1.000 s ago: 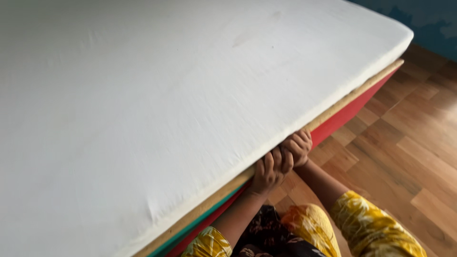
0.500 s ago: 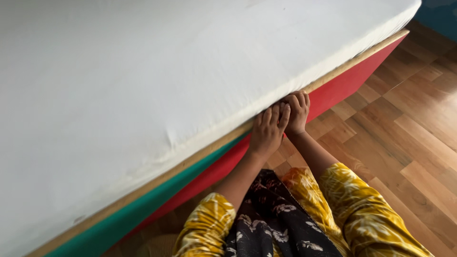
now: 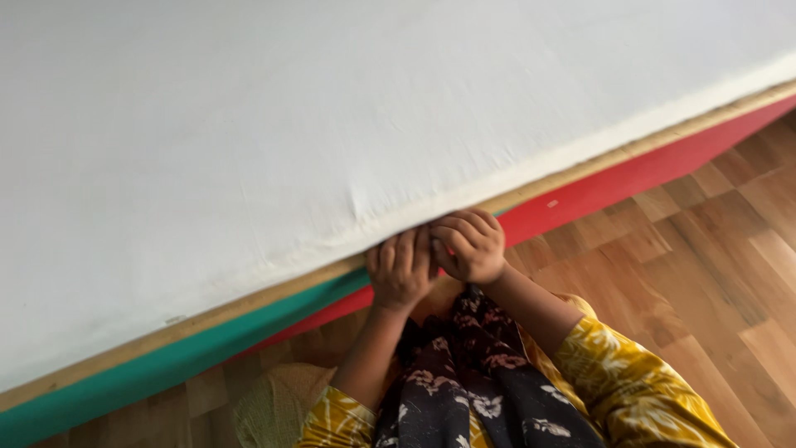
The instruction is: The person tucks the edges of a white bedsheet under a mattress by hand while kneeling on the floor.
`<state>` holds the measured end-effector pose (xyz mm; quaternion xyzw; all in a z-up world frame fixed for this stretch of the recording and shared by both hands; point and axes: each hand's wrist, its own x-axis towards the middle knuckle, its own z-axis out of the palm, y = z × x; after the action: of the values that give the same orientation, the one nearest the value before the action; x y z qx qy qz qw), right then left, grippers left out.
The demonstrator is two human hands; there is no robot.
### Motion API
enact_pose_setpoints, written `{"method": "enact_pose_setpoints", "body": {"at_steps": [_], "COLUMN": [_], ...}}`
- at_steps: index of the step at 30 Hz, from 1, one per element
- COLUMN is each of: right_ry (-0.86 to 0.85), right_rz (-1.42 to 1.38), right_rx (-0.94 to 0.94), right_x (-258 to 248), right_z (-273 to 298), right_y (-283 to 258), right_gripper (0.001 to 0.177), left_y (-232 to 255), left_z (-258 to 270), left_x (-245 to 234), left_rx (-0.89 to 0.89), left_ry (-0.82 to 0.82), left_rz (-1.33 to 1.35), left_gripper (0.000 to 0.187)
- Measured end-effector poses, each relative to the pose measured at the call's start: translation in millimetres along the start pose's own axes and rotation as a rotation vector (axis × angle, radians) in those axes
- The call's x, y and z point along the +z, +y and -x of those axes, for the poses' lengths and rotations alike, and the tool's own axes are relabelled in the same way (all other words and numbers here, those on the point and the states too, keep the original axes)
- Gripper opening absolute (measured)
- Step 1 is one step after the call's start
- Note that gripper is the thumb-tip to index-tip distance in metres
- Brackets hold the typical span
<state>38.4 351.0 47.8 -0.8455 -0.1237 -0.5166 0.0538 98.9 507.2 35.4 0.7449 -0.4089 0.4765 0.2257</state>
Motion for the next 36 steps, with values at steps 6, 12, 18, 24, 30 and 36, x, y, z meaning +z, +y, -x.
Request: {"method": "enact_pose_setpoints", "body": {"at_steps": [6,12,18,24,30,36], "right_ry": [0.288,0.244,0.257,-0.046,-0.196,-0.286], "right_rz": [-0.007,-0.033,0.078,0.116,-0.012,-0.073], "right_rx": [-0.024,-0.047,0.002,0.299,0.028,-0.145], "right_x": [63.0,54.6,71.9,29.2,-7.3,17.8], "right_z": [36.1,26.5,57.0,33.5,-10.1,-68.0], "right_y": [41.2,36.1,39.9,-16.9,-91.0,-136.6], "right_gripper": [0.023,0.033,0.028,0.01,0.021,0.036], "left_y": [-8.1,-15.9,-14.4,-12.5,-66.6,-135.0], "left_z": [-14.1,-17.2,-22.5,23.9,79.4,86.7], "left_x": [41.5,47.3,28.8,-1.0,-54.3,-101.9], "left_rx": [0.004,0.033,0.042,0.044,0.019,0.027], "left_ry": [0.198,0.212,0.219,-0.138,-0.195,-0.06], "left_rz": [-0.13,-0.132,-0.113,0.004,-0.048,-0.301], "left_gripper": [0.054,0.047,0.047,0.033,0.06,0.04]}}
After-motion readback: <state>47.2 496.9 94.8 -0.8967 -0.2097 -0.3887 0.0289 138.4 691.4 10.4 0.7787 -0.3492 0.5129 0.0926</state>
